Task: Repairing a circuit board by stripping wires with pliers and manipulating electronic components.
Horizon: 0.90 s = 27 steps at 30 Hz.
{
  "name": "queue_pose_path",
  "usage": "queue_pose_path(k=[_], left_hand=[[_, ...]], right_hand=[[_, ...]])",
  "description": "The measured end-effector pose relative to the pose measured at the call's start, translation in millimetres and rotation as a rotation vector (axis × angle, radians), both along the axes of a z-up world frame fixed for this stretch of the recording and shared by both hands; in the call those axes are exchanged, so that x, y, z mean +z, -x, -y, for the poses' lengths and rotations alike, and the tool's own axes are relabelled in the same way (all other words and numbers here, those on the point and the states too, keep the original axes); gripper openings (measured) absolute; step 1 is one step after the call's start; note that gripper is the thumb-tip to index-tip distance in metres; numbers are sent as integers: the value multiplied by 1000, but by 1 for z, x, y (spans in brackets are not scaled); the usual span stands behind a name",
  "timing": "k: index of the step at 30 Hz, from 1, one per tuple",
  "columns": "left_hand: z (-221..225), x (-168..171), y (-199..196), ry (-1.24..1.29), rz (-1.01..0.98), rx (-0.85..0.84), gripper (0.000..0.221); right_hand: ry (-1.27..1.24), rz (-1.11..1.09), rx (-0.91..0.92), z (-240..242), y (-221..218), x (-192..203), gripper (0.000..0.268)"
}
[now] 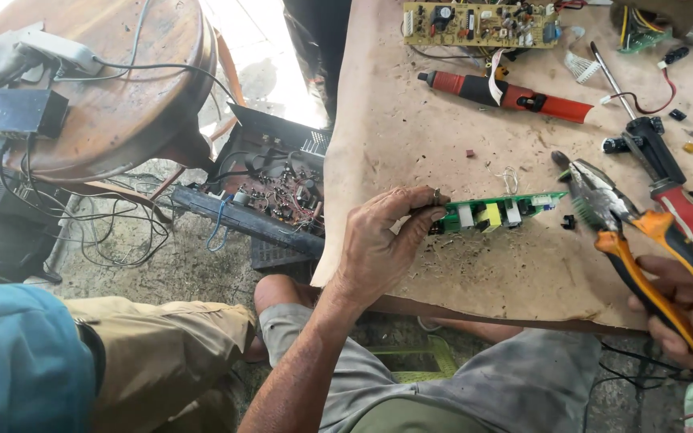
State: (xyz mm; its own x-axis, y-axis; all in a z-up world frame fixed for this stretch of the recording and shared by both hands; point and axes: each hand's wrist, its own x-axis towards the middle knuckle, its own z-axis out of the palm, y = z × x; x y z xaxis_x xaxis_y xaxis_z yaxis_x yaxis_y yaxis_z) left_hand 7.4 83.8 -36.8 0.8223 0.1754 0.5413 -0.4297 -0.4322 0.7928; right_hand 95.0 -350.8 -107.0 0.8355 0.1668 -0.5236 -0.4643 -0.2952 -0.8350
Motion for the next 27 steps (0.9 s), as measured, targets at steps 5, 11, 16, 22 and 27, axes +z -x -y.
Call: queue_pose_path(k=[5,11,16,22,27], left_hand=[[0,2,0,-18,-51,17,17],[-2,-6,0,-12,-65,-11,19],[0,-5,2,-63,14,-23,14],[0,-8,4,-110,70,-23,12],[-1,-9,3,-92,74,-39,9]], right_hand=[[-306,191,79,-7,35,0,73],[-213,324,14,-44,55,24,84],[246,959,244,-110,88,97,64],[363,1317,595,-159,75,141,62],[820,1410,733,-189,74,163,81]])
